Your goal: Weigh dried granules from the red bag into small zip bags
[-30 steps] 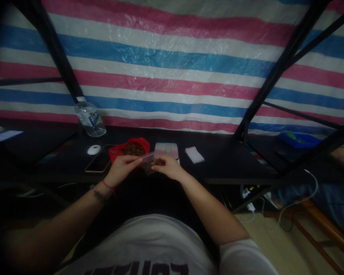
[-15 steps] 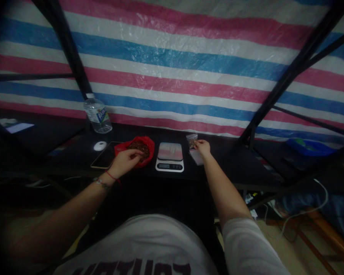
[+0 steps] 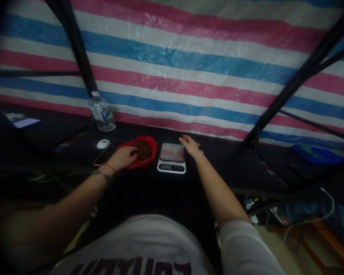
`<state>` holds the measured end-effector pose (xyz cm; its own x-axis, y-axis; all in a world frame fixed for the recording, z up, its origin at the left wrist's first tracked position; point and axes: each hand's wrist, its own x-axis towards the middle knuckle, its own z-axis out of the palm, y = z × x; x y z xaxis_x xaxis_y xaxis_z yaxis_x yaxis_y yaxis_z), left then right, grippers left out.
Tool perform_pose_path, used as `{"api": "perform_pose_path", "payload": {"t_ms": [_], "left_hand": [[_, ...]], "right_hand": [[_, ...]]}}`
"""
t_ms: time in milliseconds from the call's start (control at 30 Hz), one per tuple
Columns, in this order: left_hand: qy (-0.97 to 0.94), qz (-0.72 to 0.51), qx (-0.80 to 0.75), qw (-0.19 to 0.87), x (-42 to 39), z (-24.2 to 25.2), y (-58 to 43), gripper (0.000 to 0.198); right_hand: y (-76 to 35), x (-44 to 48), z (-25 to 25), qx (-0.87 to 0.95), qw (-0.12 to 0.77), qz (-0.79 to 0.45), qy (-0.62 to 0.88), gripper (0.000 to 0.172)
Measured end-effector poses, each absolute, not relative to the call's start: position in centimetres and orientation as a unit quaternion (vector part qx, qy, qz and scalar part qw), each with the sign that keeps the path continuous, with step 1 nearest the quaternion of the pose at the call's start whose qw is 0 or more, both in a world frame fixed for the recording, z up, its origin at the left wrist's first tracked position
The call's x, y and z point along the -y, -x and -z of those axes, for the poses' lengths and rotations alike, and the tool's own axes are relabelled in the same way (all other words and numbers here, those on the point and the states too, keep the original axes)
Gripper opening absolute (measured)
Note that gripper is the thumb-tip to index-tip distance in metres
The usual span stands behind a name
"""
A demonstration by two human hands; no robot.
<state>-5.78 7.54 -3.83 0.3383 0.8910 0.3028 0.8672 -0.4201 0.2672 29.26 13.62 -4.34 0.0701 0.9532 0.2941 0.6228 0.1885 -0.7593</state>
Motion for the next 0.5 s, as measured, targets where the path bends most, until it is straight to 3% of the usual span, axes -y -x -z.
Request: {"api": "perform_pose_path", "payload": {"t_ms": [100,167,300,500], "left_hand": [[-0.814,-0.186,-0.55,0.023,-7.7,3.8,5.7,0.038],[-0.811,-0.191,-0.552,0.019,-8.0,3.5,5.6,0.039],[-0.824,-0.202,-0.529,0.003,-9.4,2.9,4.8,0.038],[-0.825,-0.131,-0.55,-0.011,-11.9,2.7,3.0,0.049]], "right_hand": [[-27.2,-12.8,4.0,0.719,0.337,-0.195,0.576,0.061],[-26.6,-12.5,3.8,0.73,0.317,-0.182,0.578,0.055],[-26.5,-12.5,4.0,0.73,0.345,-0.167,0.565,0.039],[-26.6,-12.1,5.3,0.738,0.351,-0.169,0.551,0.053]]}}
